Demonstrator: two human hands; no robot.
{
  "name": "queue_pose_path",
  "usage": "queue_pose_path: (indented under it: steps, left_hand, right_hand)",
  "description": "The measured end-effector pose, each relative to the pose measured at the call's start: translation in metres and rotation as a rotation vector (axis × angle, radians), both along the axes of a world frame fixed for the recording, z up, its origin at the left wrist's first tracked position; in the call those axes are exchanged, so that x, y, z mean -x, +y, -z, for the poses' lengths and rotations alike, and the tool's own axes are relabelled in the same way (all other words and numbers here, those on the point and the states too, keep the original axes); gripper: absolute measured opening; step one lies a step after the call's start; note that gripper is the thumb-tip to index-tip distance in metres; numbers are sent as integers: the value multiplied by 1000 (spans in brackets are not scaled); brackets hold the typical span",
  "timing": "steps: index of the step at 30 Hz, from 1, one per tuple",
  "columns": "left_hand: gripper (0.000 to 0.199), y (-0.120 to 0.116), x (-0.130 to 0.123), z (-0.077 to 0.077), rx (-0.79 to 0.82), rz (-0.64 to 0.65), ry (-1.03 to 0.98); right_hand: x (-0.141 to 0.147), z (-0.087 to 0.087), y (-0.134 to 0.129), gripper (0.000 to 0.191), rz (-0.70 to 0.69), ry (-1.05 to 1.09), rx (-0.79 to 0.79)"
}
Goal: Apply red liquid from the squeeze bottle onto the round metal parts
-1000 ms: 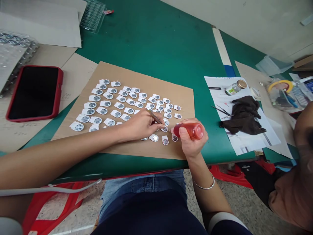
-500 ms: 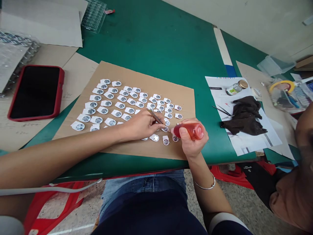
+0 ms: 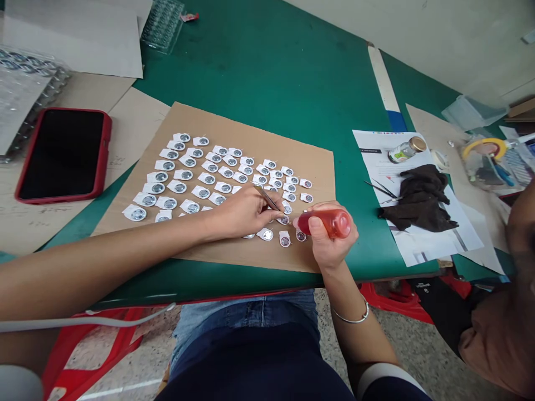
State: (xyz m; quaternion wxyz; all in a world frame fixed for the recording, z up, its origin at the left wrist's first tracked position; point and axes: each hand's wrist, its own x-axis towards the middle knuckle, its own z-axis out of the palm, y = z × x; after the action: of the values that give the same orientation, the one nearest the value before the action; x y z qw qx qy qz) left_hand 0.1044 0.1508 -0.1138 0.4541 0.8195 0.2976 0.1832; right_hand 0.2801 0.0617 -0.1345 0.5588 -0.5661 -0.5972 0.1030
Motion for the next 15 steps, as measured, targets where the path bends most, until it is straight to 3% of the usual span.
queue_pose_path:
  steps: [15]
  left_hand:
    - [17, 1, 1, 3, -19, 30, -41]
  right_hand:
    - [4, -3, 3, 14, -5, -10, -39]
